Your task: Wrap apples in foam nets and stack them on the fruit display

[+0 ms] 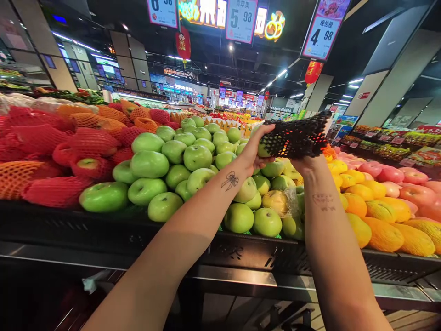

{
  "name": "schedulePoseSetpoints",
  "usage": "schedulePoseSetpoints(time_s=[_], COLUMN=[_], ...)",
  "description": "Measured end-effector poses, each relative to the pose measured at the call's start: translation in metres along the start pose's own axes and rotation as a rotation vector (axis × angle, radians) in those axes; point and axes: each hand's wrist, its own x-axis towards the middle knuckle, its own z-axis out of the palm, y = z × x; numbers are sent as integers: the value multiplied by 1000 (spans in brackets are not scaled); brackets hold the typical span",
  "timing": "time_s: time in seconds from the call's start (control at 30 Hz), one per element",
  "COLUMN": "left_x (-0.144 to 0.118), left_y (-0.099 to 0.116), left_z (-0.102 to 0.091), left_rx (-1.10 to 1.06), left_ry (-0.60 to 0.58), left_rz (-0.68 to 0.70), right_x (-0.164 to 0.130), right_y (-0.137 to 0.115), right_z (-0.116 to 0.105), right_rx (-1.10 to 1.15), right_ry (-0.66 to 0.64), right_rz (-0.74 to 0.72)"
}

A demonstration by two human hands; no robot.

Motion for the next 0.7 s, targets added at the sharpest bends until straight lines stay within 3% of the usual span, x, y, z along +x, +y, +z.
schedulePoseSetpoints(time_s=[0.17, 0.33, 0.47, 0.7], left_x=[-8, -8, -4, 0], left_y=[-2, -3, -5, -5], left_z=[8, 8, 5, 5], left_rx=[47, -75, -86, -35], left_ry=[-85, -44, 53, 77], left_rz=[-25, 82, 184, 128], right_x=[5, -5, -7, -12], right_y=[-1, -1, -1, -12], right_z=[5, 16, 23, 22], right_rx=[-178, -297, -219, -29], right_ry=[49, -14, -71, -93], right_rz=[-121, -95, -31, -94])
